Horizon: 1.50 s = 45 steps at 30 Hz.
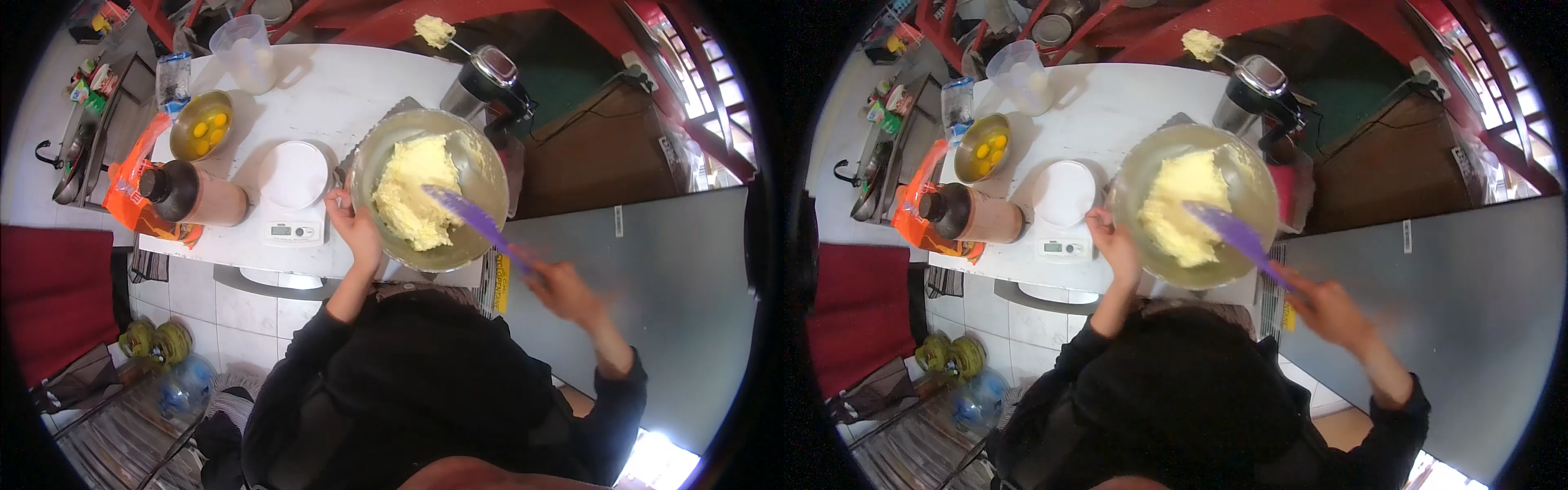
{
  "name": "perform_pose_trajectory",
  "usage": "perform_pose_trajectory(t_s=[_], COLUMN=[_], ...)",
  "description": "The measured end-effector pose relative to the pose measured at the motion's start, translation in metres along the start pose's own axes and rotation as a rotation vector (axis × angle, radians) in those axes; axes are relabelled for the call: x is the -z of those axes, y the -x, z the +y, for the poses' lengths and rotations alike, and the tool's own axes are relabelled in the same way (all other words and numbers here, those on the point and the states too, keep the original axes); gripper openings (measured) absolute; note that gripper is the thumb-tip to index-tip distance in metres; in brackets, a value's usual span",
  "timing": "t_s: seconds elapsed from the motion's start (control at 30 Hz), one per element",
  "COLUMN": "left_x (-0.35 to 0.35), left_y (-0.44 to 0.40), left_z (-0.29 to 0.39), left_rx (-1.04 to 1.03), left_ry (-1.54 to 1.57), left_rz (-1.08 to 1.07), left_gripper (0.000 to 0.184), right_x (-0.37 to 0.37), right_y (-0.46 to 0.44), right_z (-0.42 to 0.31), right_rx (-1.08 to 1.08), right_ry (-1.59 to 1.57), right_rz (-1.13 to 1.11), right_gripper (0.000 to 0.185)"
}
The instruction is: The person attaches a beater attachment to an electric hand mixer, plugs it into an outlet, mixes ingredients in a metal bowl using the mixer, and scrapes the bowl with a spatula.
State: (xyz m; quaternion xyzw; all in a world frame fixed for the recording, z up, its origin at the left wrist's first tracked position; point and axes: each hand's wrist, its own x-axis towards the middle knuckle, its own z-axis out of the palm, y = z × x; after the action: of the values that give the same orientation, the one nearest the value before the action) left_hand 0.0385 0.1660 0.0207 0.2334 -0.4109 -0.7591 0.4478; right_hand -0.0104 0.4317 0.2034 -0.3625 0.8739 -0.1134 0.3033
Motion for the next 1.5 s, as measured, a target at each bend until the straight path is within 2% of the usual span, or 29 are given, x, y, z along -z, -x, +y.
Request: perform_pose_trajectory(t_s=[0.1,0.17,0.27,0.47,0.57,0.67,0.73,0.77,0.83,0.97,1.07,1.23,1.33,1.5], left_x=[-0.001,-0.004,-0.006,-0.002,-0.001,-0.004,-0.002,-0.002,-0.002,0.001,0.001,-0.009,-0.008,-0.009], left_y=[0.002,0.004,0.007,0.002,0.000,0.000,-0.002,-0.003,-0.004,-0.007,-0.006,0.009,0.014,0.021], left_z=[0.000,0.008,0.012,-0.002,-0.001,0.001,0.001,0.001,0.002,-0.003,0.001,0.017,0.017,0.020], left_rx=[-0.036,0.017,0.028,0.036,0.046,0.064,0.069,0.069,0.068,0.052,0.053,-0.076,-0.053,-0.066], left_ry=[0.011,0.015,0.014,0.041,0.024,0.012,0.012,0.010,0.011,0.007,-0.042,-0.096,0.012,-0.031], left_rz=[-0.040,-0.038,-0.062,-0.107,-0.118,-0.117,-0.125,-0.124,-0.121,-0.182,-0.217,-0.344,-0.381,-0.383], left_gripper=[0.024,0.027,0.029,0.030,0.031,0.031,0.032,0.032,0.032,0.030,0.029,0.024,0.023,0.023], right_x=[-0.050,-0.061,-0.063,-0.057,-0.050,-0.051,-0.034,-0.026,-0.013,0.008,0.026,0.025,0.010,-0.016], right_y=[0.012,0.023,0.046,0.072,0.080,0.096,0.100,0.103,0.110,0.118,0.099,0.051,0.042,0.045], right_z=[-0.001,-0.003,-0.011,-0.031,-0.045,-0.049,-0.069,-0.076,-0.087,-0.093,-0.078,-0.062,-0.051,-0.050], right_rx=[-0.015,-0.058,-0.105,-0.163,-0.250,-0.243,-0.347,-0.380,-0.428,-0.472,-0.524,-0.695,-0.783,-0.817], right_ry=[0.194,0.263,0.271,0.496,0.489,0.406,0.318,0.288,0.244,0.205,-0.063,-0.259,-0.387,-0.682], right_rz=[0.029,0.035,0.025,-0.032,-0.081,-0.061,-0.094,-0.102,-0.109,-0.103,0.077,0.000,-0.105,-0.256], right_gripper=[0.056,0.060,0.062,0.066,0.068,0.058,0.012,0.007,0.009,0.043,0.044,0.036,0.036,0.037])
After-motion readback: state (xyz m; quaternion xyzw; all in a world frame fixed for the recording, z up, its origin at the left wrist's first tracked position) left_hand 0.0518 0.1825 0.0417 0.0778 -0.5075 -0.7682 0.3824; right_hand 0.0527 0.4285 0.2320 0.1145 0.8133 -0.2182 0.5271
